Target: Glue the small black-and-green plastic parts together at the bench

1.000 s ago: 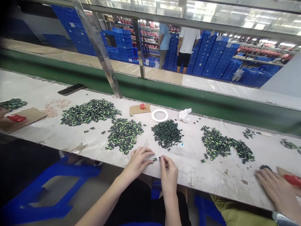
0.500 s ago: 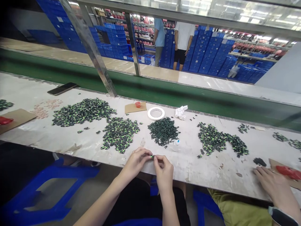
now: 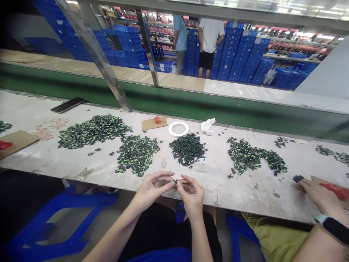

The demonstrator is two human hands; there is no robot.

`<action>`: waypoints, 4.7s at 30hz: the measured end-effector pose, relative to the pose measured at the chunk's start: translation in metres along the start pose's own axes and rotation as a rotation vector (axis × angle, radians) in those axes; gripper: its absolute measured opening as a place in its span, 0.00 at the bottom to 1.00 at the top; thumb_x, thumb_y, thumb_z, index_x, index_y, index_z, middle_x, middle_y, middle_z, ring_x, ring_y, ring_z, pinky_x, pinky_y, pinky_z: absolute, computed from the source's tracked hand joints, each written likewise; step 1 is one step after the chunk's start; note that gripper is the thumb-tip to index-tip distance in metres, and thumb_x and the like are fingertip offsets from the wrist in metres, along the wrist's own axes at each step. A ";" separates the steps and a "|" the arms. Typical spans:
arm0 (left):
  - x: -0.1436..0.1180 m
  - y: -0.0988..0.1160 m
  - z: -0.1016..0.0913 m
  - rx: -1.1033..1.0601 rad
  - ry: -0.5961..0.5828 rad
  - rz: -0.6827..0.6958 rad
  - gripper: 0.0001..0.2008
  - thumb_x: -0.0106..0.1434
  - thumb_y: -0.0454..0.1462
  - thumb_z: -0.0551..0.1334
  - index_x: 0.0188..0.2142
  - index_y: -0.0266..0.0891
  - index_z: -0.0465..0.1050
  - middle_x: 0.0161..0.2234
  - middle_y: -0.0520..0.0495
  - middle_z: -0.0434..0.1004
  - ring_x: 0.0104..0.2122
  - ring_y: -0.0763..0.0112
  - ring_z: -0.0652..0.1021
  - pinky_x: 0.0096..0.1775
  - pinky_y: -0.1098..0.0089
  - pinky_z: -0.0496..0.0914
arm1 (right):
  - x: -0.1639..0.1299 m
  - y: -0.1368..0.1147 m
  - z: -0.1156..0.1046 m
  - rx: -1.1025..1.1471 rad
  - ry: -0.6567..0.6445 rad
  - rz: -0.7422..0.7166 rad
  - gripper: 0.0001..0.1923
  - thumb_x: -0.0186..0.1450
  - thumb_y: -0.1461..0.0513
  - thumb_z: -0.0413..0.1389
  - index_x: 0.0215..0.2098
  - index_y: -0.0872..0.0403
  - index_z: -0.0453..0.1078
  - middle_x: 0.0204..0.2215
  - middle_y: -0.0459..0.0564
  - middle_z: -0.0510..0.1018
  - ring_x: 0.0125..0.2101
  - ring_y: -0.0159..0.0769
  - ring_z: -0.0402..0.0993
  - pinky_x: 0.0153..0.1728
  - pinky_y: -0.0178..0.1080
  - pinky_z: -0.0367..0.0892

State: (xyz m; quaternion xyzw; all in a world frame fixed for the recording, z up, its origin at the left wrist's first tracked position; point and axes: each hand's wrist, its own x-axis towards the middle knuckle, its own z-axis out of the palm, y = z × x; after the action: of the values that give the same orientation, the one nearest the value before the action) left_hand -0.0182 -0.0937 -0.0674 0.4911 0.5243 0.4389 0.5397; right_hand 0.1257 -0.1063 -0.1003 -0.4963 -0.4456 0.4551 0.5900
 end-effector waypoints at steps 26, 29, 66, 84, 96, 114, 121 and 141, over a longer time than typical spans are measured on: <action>-0.024 0.022 -0.011 0.499 -0.039 0.324 0.17 0.57 0.37 0.63 0.47 0.45 0.72 0.34 0.49 0.82 0.41 0.61 0.78 0.51 0.57 0.64 | -0.003 -0.042 -0.013 -0.291 -0.240 -0.319 0.13 0.54 0.66 0.60 0.39 0.52 0.75 0.27 0.46 0.82 0.26 0.34 0.79 0.33 0.37 0.76; -0.027 0.018 -0.009 0.514 -0.016 0.326 0.14 0.57 0.37 0.62 0.44 0.45 0.73 0.34 0.49 0.81 0.42 0.61 0.77 0.50 0.58 0.65 | -0.005 -0.039 -0.008 -0.268 -0.196 -0.334 0.08 0.52 0.67 0.59 0.32 0.52 0.73 0.24 0.45 0.80 0.23 0.32 0.77 0.28 0.34 0.75; 0.120 -0.020 -0.068 1.329 0.233 0.357 0.10 0.62 0.31 0.57 0.29 0.44 0.76 0.41 0.44 0.78 0.48 0.53 0.66 0.49 0.50 0.56 | 0.056 0.015 -0.045 -0.685 0.203 -0.232 0.27 0.59 0.42 0.53 0.42 0.54 0.67 0.45 0.61 0.75 0.52 0.53 0.63 0.51 0.55 0.61; 0.065 -0.026 -0.013 1.254 -0.144 0.571 0.12 0.64 0.25 0.50 0.39 0.38 0.68 0.45 0.40 0.70 0.50 0.58 0.66 0.49 0.53 0.60 | 0.024 -0.016 -0.042 0.367 0.498 0.084 0.18 0.44 0.53 0.67 0.24 0.55 0.67 0.19 0.41 0.69 0.17 0.24 0.60 0.14 0.30 0.54; 0.021 -0.054 0.006 0.690 -0.008 0.509 0.15 0.65 0.33 0.55 0.51 0.43 0.63 0.43 0.44 0.77 0.46 0.61 0.76 0.49 0.58 0.68 | 0.006 -0.004 -0.024 -0.289 0.478 0.008 0.20 0.54 0.48 0.62 0.22 0.57 0.71 0.18 0.47 0.75 0.21 0.37 0.70 0.24 0.36 0.64; 0.025 -0.053 0.006 0.619 0.055 0.532 0.11 0.61 0.34 0.63 0.44 0.43 0.74 0.35 0.48 0.84 0.41 0.62 0.81 0.45 0.59 0.73 | 0.006 -0.002 -0.018 -0.422 0.433 -0.039 0.21 0.56 0.47 0.60 0.21 0.57 0.72 0.16 0.47 0.74 0.19 0.34 0.67 0.22 0.34 0.63; 0.025 -0.052 0.006 0.586 0.057 0.492 0.08 0.61 0.35 0.63 0.40 0.43 0.77 0.35 0.47 0.84 0.40 0.61 0.81 0.46 0.57 0.73 | 0.006 -0.003 -0.018 -0.437 0.475 -0.041 0.21 0.56 0.47 0.60 0.21 0.57 0.72 0.16 0.47 0.74 0.19 0.34 0.67 0.22 0.35 0.62; 0.025 -0.053 0.006 0.542 0.079 0.459 0.08 0.60 0.37 0.63 0.39 0.42 0.78 0.34 0.46 0.84 0.41 0.59 0.81 0.47 0.56 0.73 | 0.006 -0.003 -0.018 -0.365 0.473 -0.018 0.21 0.55 0.47 0.61 0.18 0.56 0.68 0.15 0.44 0.70 0.19 0.33 0.65 0.22 0.34 0.61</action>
State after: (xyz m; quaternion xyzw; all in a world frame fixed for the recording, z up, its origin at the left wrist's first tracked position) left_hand -0.0126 -0.0759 -0.1237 0.7039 0.5182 0.4126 0.2566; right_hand 0.1453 -0.1039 -0.0987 -0.6825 -0.3744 0.2339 0.5825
